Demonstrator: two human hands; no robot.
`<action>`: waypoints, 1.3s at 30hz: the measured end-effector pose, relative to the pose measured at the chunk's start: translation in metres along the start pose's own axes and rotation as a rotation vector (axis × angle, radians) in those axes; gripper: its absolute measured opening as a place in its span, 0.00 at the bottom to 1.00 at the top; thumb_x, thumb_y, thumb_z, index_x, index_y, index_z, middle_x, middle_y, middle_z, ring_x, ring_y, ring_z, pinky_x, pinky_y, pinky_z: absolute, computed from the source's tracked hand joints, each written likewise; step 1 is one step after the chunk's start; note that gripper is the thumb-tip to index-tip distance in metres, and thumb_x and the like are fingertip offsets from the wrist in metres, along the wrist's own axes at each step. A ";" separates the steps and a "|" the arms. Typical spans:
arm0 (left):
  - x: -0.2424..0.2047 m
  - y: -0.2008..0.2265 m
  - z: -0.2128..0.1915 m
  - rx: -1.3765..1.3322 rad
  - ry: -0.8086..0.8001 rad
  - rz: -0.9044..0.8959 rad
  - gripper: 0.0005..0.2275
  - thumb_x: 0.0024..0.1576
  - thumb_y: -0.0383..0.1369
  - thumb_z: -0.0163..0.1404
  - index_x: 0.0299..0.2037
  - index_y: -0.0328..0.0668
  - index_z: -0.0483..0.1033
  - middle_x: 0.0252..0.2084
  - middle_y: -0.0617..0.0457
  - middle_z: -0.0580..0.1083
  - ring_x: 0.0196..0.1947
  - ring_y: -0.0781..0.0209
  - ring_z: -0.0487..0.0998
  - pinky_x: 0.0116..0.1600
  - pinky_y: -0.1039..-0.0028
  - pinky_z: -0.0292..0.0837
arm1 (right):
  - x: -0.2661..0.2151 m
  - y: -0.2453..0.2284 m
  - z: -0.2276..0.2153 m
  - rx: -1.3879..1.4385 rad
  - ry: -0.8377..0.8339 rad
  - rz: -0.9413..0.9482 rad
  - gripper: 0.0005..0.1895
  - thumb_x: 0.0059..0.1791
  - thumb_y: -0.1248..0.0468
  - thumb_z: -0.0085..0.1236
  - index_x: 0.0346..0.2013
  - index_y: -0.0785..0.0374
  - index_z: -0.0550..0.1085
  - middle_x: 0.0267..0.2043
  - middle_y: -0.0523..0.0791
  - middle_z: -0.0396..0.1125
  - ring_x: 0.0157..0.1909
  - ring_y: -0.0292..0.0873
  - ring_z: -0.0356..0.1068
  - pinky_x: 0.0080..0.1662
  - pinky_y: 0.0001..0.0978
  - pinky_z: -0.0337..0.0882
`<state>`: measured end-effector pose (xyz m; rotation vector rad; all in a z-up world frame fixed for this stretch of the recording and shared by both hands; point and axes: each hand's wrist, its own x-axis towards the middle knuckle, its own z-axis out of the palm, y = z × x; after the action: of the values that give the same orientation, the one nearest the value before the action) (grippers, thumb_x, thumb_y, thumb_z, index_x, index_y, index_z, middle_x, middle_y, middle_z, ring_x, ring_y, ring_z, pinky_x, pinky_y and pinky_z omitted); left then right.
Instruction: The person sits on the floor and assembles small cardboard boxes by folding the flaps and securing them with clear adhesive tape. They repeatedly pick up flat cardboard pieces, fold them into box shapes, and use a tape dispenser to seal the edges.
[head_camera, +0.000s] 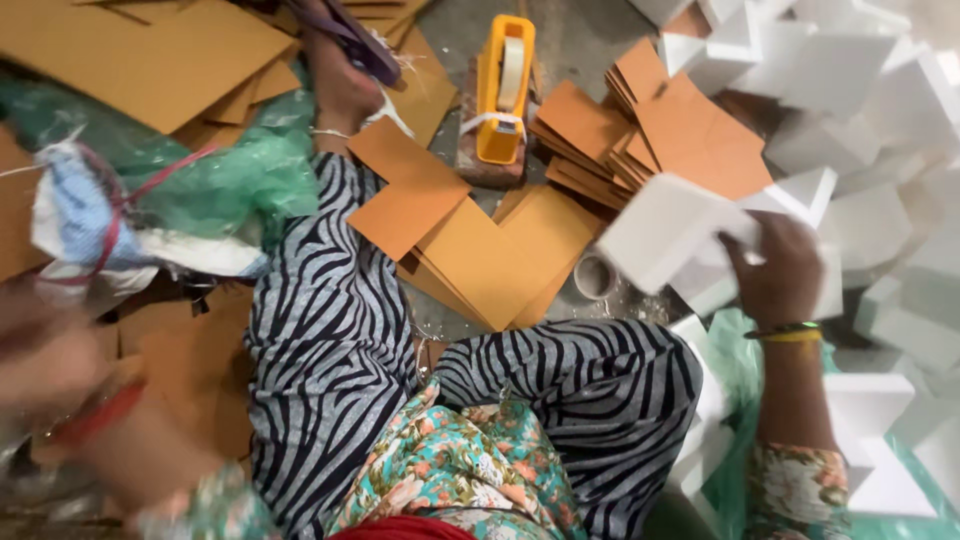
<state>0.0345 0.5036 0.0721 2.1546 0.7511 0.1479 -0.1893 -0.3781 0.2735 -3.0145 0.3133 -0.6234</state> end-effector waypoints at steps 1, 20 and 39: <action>-0.010 0.006 0.009 0.078 -0.001 0.074 0.05 0.64 0.26 0.50 0.47 0.36 0.76 0.45 0.50 0.75 0.43 0.57 0.75 0.48 0.73 0.71 | 0.011 -0.017 0.010 0.044 -0.040 0.009 0.23 0.50 0.51 0.70 0.51 0.64 0.76 0.40 0.51 0.72 0.40 0.55 0.72 0.44 0.47 0.71; -0.271 0.167 0.368 0.328 -0.448 0.850 0.46 0.34 0.44 0.72 0.62 0.27 0.65 0.58 0.33 0.66 0.52 0.37 0.70 0.55 0.55 0.67 | 0.020 -0.163 0.148 -0.154 -0.745 -0.164 0.27 0.48 0.52 0.63 0.49 0.66 0.62 0.30 0.58 0.72 0.35 0.64 0.74 0.37 0.54 0.74; -0.360 0.237 0.321 -0.100 -0.967 0.586 0.31 0.50 0.45 0.60 0.55 0.29 0.64 0.44 0.33 0.76 0.45 0.39 0.79 0.48 0.58 0.75 | 0.022 -0.171 0.147 -0.139 -0.707 -0.235 0.27 0.49 0.54 0.62 0.49 0.69 0.61 0.29 0.61 0.71 0.34 0.65 0.73 0.37 0.55 0.72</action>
<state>-0.0371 -0.0283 0.0933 1.9574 -0.4300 -0.5147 -0.0790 -0.2148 0.1620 -3.1682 -0.0388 0.4908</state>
